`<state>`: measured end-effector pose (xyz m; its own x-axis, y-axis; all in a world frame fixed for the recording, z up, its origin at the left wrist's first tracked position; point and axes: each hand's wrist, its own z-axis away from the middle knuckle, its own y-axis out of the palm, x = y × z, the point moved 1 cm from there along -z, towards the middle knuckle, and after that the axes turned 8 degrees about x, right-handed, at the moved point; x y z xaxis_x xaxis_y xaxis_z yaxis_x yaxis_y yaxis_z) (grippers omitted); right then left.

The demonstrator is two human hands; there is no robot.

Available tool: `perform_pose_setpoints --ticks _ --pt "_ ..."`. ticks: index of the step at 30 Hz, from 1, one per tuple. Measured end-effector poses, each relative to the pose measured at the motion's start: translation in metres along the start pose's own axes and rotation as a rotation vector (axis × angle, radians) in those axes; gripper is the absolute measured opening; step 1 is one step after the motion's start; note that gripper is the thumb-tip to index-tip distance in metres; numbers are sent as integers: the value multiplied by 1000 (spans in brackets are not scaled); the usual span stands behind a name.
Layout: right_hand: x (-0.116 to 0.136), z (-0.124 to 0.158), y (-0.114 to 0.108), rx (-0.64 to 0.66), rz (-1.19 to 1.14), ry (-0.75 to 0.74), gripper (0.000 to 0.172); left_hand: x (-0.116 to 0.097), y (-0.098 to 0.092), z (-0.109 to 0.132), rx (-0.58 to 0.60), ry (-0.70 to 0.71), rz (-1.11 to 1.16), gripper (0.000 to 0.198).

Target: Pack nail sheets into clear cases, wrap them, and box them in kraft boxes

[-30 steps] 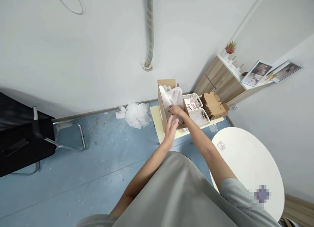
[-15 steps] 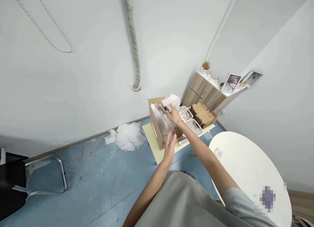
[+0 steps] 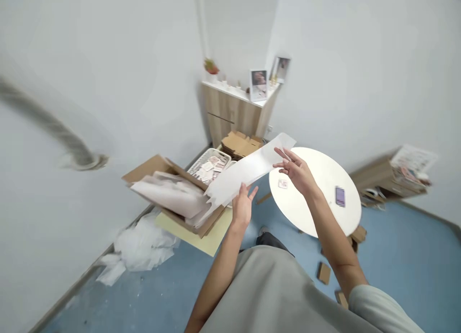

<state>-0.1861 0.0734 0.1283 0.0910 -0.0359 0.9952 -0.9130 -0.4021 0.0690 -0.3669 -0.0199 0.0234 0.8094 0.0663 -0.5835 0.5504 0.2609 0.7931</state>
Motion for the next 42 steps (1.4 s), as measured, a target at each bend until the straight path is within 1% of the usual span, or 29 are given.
perform_pose_setpoints --ticks 3,6,8,10,12,15,17,20,23,26,28,30,31,32,34,36,37,38,40,41,42 --pt "-16 49 -51 -157 -86 108 55 32 24 -29 -42 -139 55 39" --pt "-38 94 -95 -330 -192 169 49 70 42 -51 -31 -252 15 33" --pt "-57 117 -123 -473 -274 185 42 95 52 -61 2 -312 -55 29" --pt "-78 132 -151 -616 -353 189 36 121 60 -69 33 -365 -148 26" --pt "-100 140 -180 -718 -412 196 30 146 68 -76 69 -404 -232 26" --pt "-133 140 -223 -795 -469 218 23 186 77 -90 130 -428 -315 30" --pt "-156 138 -250 -842 -498 249 20 215 79 -100 148 -438 -382 34" --pt "-193 139 -287 -909 -513 360 22 258 74 -117 141 -458 -526 38" --pt "-232 151 -315 -915 -426 491 25 297 61 -131 112 -503 -682 36" --pt "-268 174 -335 -909 -237 630 37 326 49 -142 104 -591 -895 31" --pt "-287 190 -346 -871 -86 725 43 339 45 -149 151 -629 -1060 28" --pt "-300 204 -353 -857 105 779 43 349 46 -156 213 -644 -1252 19" --pt "-305 209 -356 -878 210 775 41 354 47 -161 241 -651 -1361 14" --pt "-307 213 -358 -914 307 749 40 358 49 -165 264 -662 -1468 14" --pt "-310 216 -358 -967 433 643 39 366 54 -176 289 -682 -1642 24" --pt "-311 214 -354 -933 425 531 45 375 59 -188 291 -691 -1707 28" --pt "-312 212 -352 -906 366 502 48 380 62 -194 295 -691 -1733 27" --pt "-314 211 -349 -885 277 495 50 384 64 -200 311 -688 -1770 24" --pt "-319 210 -345 -892 59 527 52 393 69 -212 405 -680 -1911 13" --pt "-323 210 -343 -914 -47 549 54 397 71 -218 443 -681 -1960 14" --pt "-327 212 -341 -939 -141 568 58 401 73 -224 478 -679 -1993 21"
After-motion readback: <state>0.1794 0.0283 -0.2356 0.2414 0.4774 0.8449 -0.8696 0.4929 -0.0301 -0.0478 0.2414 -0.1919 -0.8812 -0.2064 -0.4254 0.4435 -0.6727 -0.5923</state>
